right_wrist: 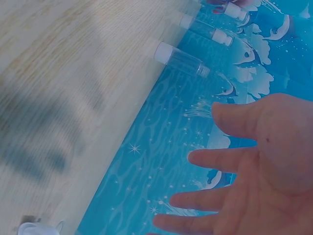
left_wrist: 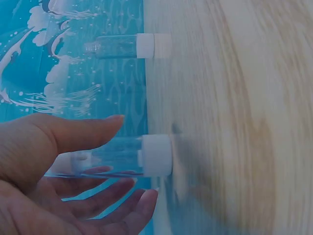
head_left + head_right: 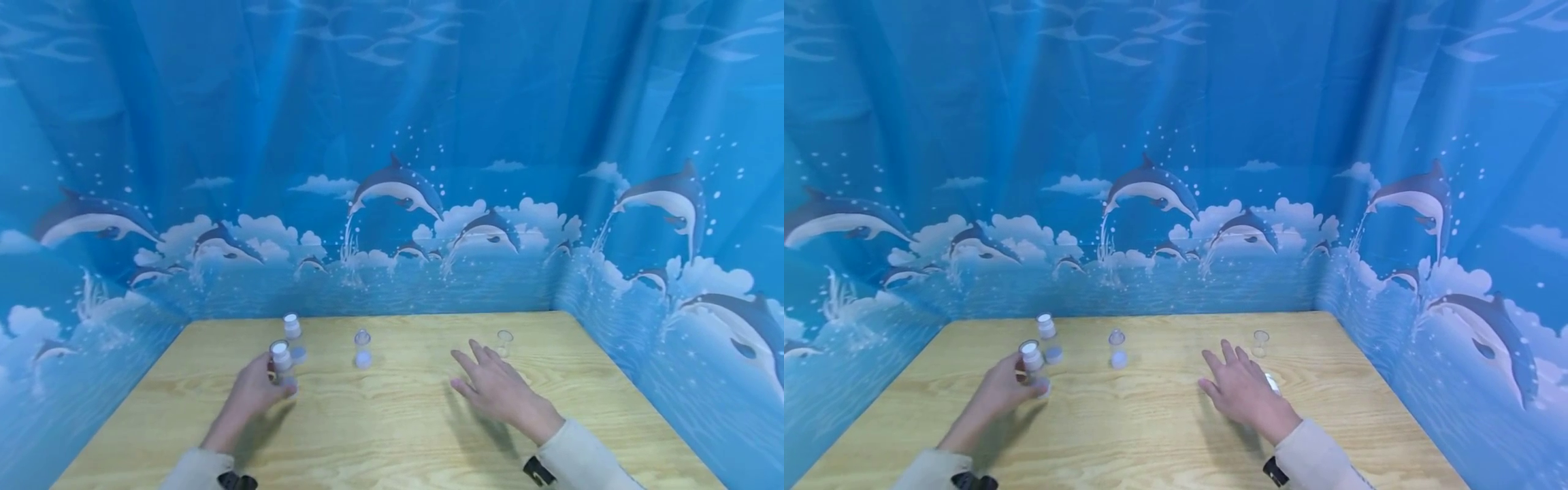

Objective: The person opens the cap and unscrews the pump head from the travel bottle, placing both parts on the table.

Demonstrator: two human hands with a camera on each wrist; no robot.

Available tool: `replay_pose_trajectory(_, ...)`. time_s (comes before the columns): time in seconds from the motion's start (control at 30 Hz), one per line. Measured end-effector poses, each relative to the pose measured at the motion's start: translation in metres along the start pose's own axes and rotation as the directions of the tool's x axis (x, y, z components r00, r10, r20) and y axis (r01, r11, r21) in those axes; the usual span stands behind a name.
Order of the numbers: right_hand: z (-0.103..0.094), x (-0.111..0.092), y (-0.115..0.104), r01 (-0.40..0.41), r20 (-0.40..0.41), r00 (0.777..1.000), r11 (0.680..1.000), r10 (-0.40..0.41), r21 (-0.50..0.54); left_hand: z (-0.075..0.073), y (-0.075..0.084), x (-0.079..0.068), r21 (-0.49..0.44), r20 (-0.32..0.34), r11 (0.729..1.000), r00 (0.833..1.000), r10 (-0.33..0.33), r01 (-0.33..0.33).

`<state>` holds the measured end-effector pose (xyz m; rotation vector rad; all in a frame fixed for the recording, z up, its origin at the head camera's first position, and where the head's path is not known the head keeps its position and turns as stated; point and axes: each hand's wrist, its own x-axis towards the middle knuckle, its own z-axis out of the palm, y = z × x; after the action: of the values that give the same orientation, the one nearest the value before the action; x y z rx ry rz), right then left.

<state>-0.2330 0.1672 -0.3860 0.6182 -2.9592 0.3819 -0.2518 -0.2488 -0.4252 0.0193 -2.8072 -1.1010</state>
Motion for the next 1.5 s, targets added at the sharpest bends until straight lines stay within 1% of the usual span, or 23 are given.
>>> replay_pose_trajectory(0.17, -0.001, 0.000, 0.000, -0.007, 0.009, 1.000, 1.000, 0.007, -0.006, 0.006, -0.001, 0.004, -0.008, -0.009, 1.000, 1.000, -0.021, 0.021)
replay_pose_trajectory(0.27, -0.001, 0.001, -0.001, -0.004, 0.014, 1.000, 1.000, 0.004, -0.003, 0.008, -0.001, 0.005, -0.005, -0.008, 0.999, 0.999, -0.044, 0.044)
replay_pose_trajectory(0.33, -0.002, 0.001, -0.001, -0.001, 0.015, 1.000, 1.000, 0.001, -0.002, 0.009, -0.002, 0.005, -0.007, -0.008, 0.999, 0.999, -0.048, 0.048)
replay_pose_trajectory(0.47, -0.002, 0.001, -0.001, 0.000, 0.016, 1.000, 1.000, 0.000, -0.001, 0.010, -0.003, 0.005, 0.010, -0.016, 1.000, 1.000, -0.017, 0.017)
replay_pose_trajectory(0.57, -0.001, 0.001, -0.001, -0.003, 0.014, 1.000, 1.000, 0.003, 0.003, 0.010, 0.001, 0.004, 0.030, -0.011, 1.000, 1.000, 0.003, -0.003)
replay_pose_trajectory(0.67, -0.001, 0.002, -0.001, 0.000, 0.013, 1.000, 1.000, -0.001, 0.014, 0.009, 0.006, 0.002, 0.032, 0.000, 0.999, 1.000, 0.003, -0.003)
replay_pose_trajectory(0.8, -0.002, 0.002, -0.002, 0.004, 0.013, 1.000, 1.000, -0.004, 0.023, 0.007, 0.013, -0.002, 0.015, -0.001, 1.000, 1.000, 0.015, -0.015)
replay_pose_trajectory(0.97, -0.003, 0.001, -0.004, -0.004, 0.008, 1.000, 1.000, 0.004, 0.015, 0.006, 0.026, -0.009, -0.013, -0.021, 0.998, 0.998, 0.062, -0.062)
replay_pose_trajectory(1.03, -0.004, 0.001, -0.006, -0.003, 0.005, 1.000, 1.000, 0.003, 0.028, 0.006, 0.033, -0.012, -0.029, -0.019, 0.996, 0.997, 0.079, -0.080)
replay_pose_trajectory(1.2, -0.008, 0.003, -0.015, 0.015, 0.026, 1.000, 0.993, -0.018, 0.117, 0.011, 0.053, -0.020, -0.013, 0.018, 0.993, 0.993, 0.115, -0.115)
replay_pose_trajectory(1.37, -0.013, 0.006, -0.023, 0.065, 0.056, 0.995, 0.972, -0.080, 0.227, 0.016, 0.070, -0.028, 0.013, 0.057, 0.989, 0.987, 0.148, -0.149)
replay_pose_trajectory(1.5, -0.015, 0.008, -0.025, 0.102, 0.067, 0.990, 0.951, -0.126, 0.290, 0.018, 0.078, -0.034, 0.028, 0.079, 0.986, 0.984, 0.162, -0.165)
